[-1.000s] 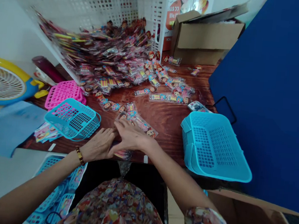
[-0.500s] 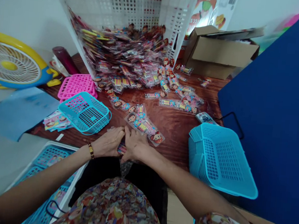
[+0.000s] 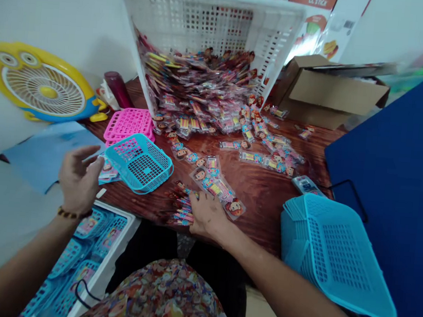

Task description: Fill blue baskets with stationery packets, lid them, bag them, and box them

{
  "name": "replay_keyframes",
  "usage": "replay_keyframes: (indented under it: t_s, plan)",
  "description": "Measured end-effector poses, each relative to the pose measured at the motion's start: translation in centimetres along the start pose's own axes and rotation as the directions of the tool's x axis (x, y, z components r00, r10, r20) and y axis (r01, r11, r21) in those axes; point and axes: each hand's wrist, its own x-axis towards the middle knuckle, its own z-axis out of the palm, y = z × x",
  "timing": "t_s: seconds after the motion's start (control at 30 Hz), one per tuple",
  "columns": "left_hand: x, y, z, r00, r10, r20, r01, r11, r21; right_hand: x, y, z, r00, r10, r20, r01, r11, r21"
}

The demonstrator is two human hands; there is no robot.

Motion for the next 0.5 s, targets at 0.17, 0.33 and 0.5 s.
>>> replay_keyframes:
  t_s: [0.17, 0.33, 0.5]
  plan:
    - [4.3, -6.7, 1.9, 0.960, -0.273, -0.057, 0.267, 0.959, -0.095, -0.2, 1.2, -0.6, 1.000, 0.026, 0.005, -0.026, 0.987, 0.160]
    - [5.1, -8.9, 3.0, 0.948, -0.300, 0.109, 0.311, 0.944, -0.109, -2.1, 2.6, -3.7, 0.985, 0.168, 0.049, -0.170, 0.857, 0.486]
    - [3.4, -8.4, 3.8, 0.955, -0.208, 0.212, 0.224, 0.973, -0.056, 0.8, 0.9, -10.2, 0.999, 0.047, -0.005, -0.027, 0.655, 0.755]
